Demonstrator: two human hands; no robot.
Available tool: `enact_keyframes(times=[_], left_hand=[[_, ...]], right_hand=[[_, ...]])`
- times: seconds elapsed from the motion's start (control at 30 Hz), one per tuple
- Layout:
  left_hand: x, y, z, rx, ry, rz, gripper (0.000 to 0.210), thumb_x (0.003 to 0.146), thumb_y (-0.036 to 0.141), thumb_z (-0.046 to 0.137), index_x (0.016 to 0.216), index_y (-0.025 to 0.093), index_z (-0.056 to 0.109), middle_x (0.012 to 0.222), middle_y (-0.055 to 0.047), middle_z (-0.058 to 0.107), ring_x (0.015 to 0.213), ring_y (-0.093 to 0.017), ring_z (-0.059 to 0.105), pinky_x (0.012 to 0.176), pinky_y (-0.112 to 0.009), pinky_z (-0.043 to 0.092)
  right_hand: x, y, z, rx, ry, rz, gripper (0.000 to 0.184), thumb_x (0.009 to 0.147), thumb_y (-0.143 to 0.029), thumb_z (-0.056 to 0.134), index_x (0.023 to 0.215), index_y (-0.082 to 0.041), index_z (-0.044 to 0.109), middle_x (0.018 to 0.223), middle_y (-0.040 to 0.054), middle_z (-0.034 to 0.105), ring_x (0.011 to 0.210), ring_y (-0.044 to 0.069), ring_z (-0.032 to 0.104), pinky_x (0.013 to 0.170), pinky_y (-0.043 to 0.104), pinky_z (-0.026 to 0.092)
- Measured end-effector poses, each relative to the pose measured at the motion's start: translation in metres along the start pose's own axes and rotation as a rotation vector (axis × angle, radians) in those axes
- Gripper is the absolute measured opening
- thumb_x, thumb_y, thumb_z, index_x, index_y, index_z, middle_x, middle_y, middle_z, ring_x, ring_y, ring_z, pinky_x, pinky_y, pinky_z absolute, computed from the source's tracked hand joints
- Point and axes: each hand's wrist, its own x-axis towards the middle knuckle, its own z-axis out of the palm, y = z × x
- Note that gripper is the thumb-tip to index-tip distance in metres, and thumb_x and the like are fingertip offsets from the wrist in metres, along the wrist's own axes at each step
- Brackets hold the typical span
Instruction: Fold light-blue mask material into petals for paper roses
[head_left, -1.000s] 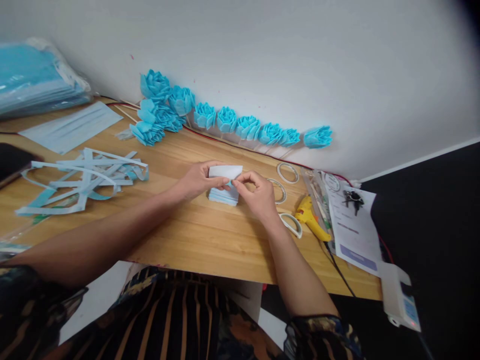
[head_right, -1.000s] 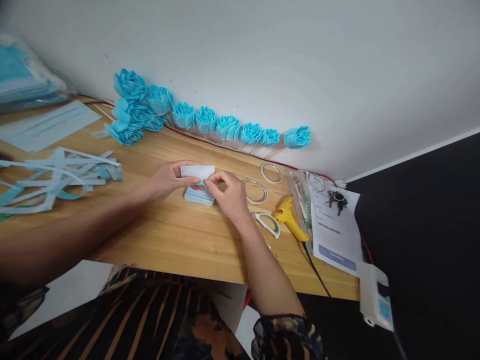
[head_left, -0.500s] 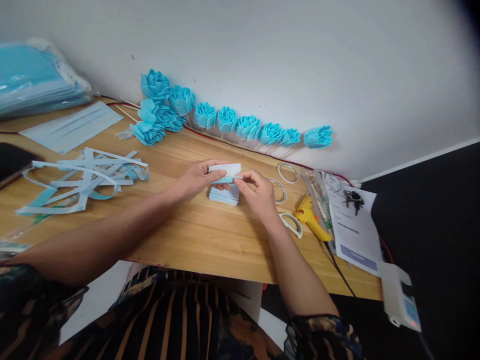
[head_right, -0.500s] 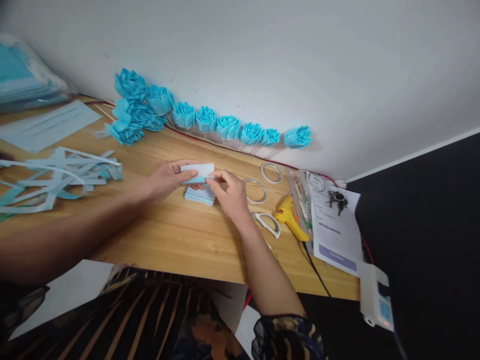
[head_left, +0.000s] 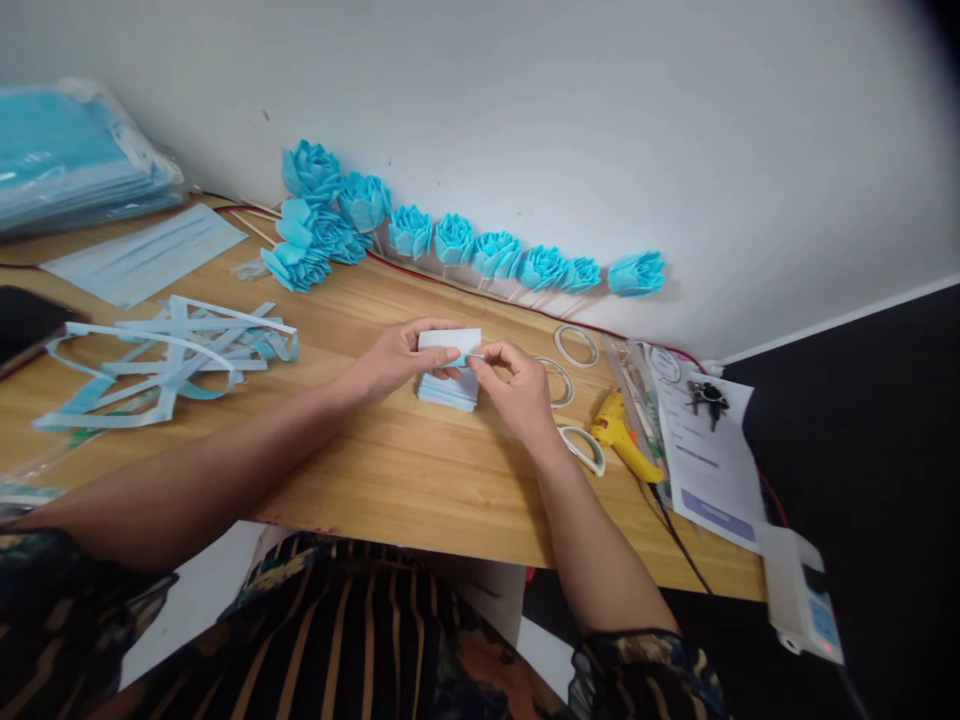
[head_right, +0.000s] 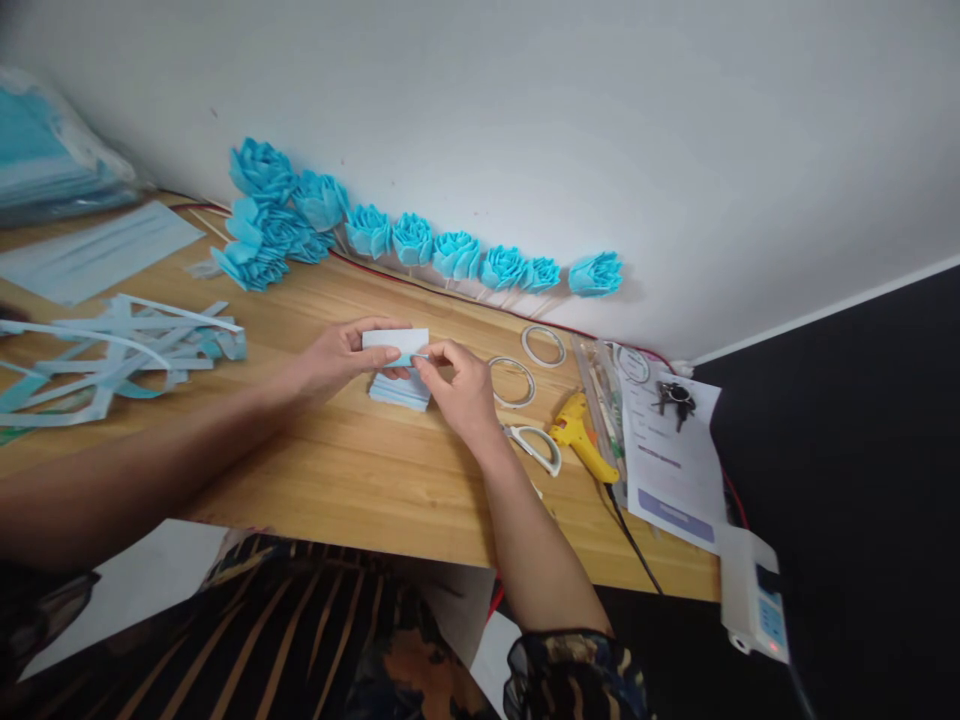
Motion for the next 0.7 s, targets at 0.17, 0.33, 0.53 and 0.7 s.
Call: enact_keyframes(times=[0.17,0.33,0.53,0.7], left_hand=[[0.0009,-0.0013,-0.0011,0.065,-0.003,0.003,0.054,0.070,0.019,0.079,0.121,0.012,0.063,0.094,-0.006,0.075,0.074,-0.015,0.071,0.075,-0.030,0.059],[0.0026,-0.0033,-0.0035,0.135,0.020,0.029,0.052,0.073,0.019,0.075,0.122,0.012,0.062,0.093,-0.006,0.075,0.071,-0.015,0.071,0.071,-0.028,0.058],[-0.0033,0.0008,0.0017,0.396,0.045,0.150,0.046,0.072,0.017,0.072,0.118,0.016,0.067,0.095,-0.005,0.074,0.072,-0.014,0.067,0.065,-0.024,0.052],[-0.0049,0.0023,0.0029,0.318,0.081,0.180,0.051,0.073,0.015,0.070,0.124,0.014,0.063,0.085,-0.002,0.072,0.064,-0.011,0.063,0.060,-0.022,0.048]], right_hand=[[-0.0009,-0.0004,0.0007,-0.010,0.000,0.008,0.011,0.085,-0.029,0.063,0.076,-0.022,0.064,0.080,0.0000,0.071,0.076,0.016,0.065,0.076,0.031,0.051],[-0.0010,-0.0005,0.0028,0.060,-0.012,0.079,0.016,0.082,-0.033,0.067,0.095,-0.024,0.065,0.086,0.0005,0.070,0.079,0.016,0.065,0.079,0.032,0.052],[-0.0014,0.0049,0.0043,0.176,-0.086,0.138,0.053,0.081,-0.032,0.068,0.133,-0.027,0.054,0.086,0.0001,0.066,0.077,0.017,0.062,0.075,0.033,0.053],[-0.0020,0.0081,0.0038,0.210,-0.126,0.184,0.052,0.082,-0.033,0.067,0.133,-0.028,0.056,0.098,0.0027,0.070,0.079,0.018,0.062,0.073,0.034,0.053]])
